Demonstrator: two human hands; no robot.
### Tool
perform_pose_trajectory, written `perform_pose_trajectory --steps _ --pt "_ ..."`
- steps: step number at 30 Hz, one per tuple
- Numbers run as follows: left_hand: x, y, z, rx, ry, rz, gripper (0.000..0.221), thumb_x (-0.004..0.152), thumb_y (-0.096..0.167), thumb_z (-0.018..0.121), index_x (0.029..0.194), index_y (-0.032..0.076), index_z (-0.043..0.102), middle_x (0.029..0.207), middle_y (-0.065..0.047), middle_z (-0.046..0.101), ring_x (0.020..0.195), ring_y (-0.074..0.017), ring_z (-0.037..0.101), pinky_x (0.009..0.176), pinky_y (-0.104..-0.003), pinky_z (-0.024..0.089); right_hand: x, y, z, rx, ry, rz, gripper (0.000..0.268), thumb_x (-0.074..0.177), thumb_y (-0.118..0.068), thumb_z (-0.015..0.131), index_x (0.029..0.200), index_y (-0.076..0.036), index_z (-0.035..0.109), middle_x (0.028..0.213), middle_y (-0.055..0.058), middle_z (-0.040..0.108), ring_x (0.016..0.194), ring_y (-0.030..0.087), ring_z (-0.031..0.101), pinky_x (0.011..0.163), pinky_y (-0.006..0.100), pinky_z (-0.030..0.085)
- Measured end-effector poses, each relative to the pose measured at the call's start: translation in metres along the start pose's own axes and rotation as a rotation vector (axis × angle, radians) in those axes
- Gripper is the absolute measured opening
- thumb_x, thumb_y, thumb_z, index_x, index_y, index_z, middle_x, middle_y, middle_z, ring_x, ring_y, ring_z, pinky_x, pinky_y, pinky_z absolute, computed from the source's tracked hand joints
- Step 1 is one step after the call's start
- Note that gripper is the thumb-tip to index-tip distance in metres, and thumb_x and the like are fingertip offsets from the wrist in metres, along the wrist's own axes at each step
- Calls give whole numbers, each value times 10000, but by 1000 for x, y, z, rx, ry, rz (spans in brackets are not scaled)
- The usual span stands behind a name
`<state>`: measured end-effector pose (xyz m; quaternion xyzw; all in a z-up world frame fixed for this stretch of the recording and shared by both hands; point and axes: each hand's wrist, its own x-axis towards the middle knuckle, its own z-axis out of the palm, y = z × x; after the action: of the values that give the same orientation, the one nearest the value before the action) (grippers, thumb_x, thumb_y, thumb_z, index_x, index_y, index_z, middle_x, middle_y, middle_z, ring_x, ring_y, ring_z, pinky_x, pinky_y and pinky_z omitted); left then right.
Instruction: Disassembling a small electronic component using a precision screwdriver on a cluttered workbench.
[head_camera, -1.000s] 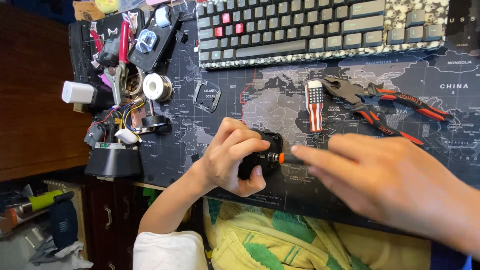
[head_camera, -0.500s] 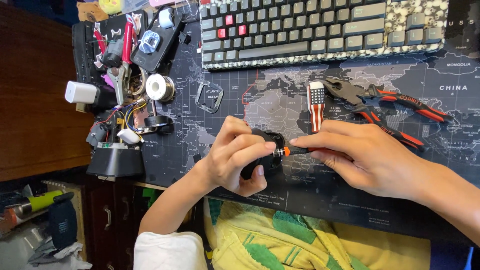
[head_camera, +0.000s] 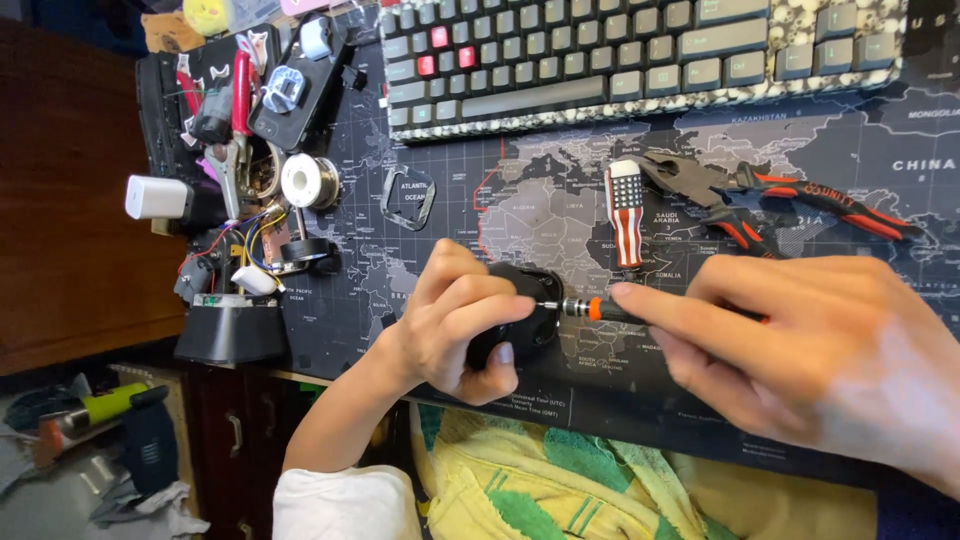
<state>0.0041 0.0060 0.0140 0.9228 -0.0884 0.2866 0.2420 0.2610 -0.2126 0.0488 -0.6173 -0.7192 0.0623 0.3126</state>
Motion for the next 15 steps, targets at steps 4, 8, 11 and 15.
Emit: perform_pose_trajectory --steps 4,8,11,15 --pt "-12 -2 1 -34 27 -56 327 980 267 575 1244 81 630 1032 -86 686 948 -269 553 839 -461 464 -2 -1 7 25 -6 31 408 1001 -192 727 1406 -243 739 879 -48 669 521 242 589 486 403 511" --pt "-20 1 1 -9 55 -90 356 991 256 604 1301 104 519 1008 -67 627 978 -255 505 853 -444 462 -4 0 10 47 13 -18 369 1039 -202 701 1406 -176 716 866 -15 635 547 232 572 496 381 495" --pt "-23 1 1 -8 92 -115 355 984 270 613 1290 116 520 982 -51 614 965 -244 485 835 -435 457 -5 2 13 54 -1 -46 364 1042 -227 688 1397 -150 712 857 -11 611 540 222 564 491 375 496" --pt "-22 2 3 4 143 -111 341 987 275 603 1281 134 501 975 -50 608 955 -235 469 820 -431 446 -4 1 14 57 -31 -116 361 1069 -256 645 1385 -94 708 831 0 572 532 205 552 473 368 478"
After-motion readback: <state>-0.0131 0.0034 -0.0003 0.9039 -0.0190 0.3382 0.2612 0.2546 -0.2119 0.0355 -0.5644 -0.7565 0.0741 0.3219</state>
